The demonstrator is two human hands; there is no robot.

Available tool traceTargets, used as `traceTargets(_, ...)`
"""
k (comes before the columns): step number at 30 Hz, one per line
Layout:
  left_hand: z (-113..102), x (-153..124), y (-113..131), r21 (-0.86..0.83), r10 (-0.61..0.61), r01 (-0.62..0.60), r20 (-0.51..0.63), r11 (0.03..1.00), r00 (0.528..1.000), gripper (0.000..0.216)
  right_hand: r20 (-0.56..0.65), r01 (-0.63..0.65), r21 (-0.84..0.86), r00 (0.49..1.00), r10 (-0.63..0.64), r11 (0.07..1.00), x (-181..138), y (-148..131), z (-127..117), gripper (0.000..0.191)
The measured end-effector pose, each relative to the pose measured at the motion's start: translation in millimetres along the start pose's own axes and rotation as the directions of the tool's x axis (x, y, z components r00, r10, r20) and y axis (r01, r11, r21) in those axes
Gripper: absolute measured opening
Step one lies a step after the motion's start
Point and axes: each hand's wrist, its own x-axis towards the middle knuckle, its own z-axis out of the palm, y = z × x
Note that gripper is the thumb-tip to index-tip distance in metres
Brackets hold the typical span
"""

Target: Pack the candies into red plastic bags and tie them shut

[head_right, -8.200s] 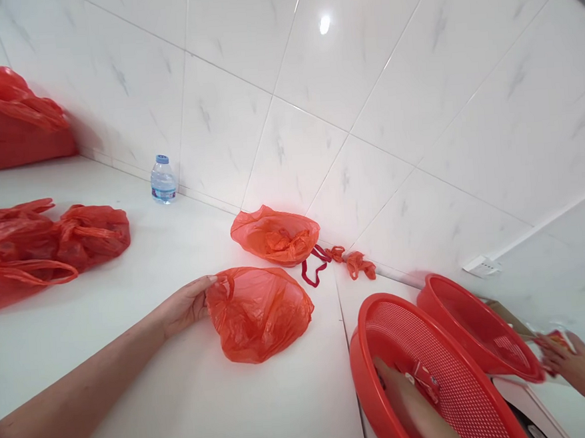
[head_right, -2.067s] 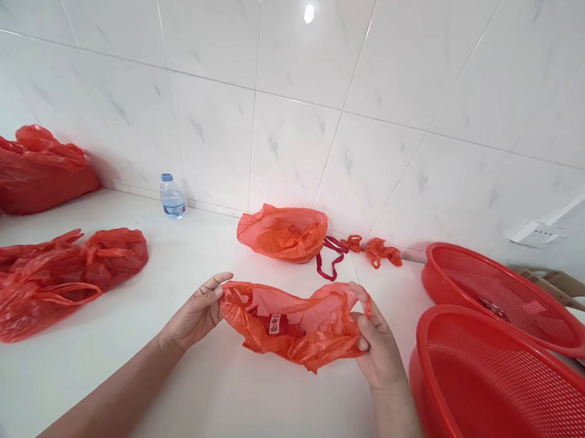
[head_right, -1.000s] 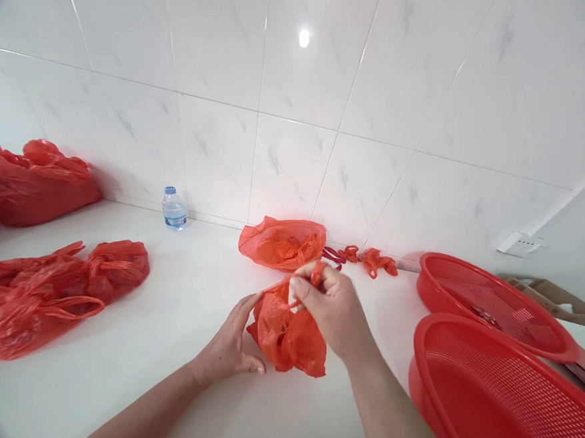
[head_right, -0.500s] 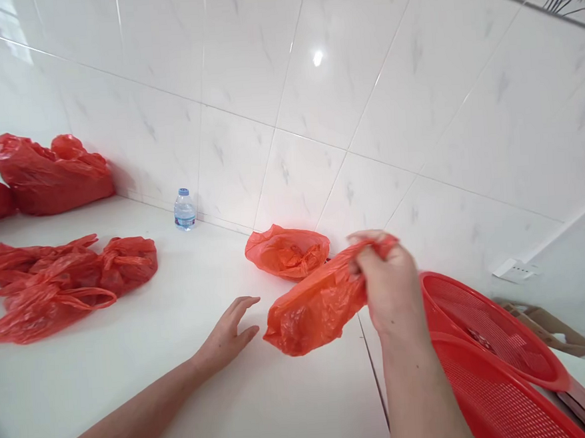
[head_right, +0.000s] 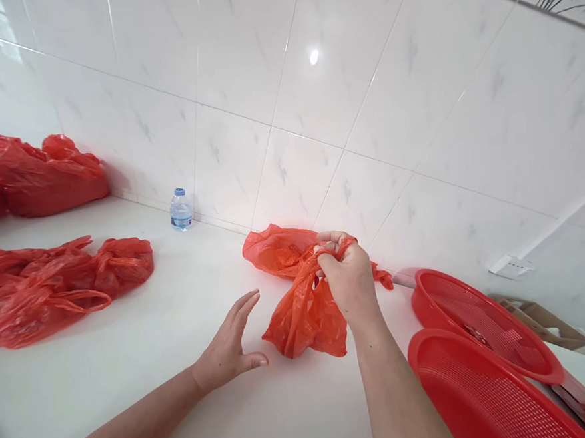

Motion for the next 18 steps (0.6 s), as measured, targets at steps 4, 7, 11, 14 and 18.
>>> traceTargets(4, 1, 2, 5, 0.071, 0.082, -0.076, -0.073, 0.995, 0.994, 0.108, 0.022, 0.091, 0.089, 0.995, -0.093, 0.992, 0, -6, 4, 0.025)
traceTargets(7, 0, 2, 7, 0.082, 0.104, -0.097, -0.089, 0.992, 0.991, 0.11, -0.04, 0.14, 0.13, 0.99, -0.136, 0.982, 0, -7, 3, 0.026)
traceTargets(11, 0, 2, 6, 0.046, 0.057, -0.055, -0.058, 0.997, 0.997, 0.116, 0.292, -0.004, -0.105, 0.956, 0.035, 0.994, -15, 4, -5, 0.018)
traceTargets(14, 1, 1, 7, 0.033, 0.01, -0.008, -0.062, 0.999, 0.998, 0.118, 0.455, -0.073, -0.256, 0.871, 0.186, 0.964, -33, 18, -15, 0.018)
traceTargets(18, 0, 2, 9, 0.052, -0.069, 0.069, -0.016, 0.996, 0.998, 0.075, 0.215, -0.083, -0.077, 0.972, 0.098, 0.994, -49, 47, -28, 0.018)
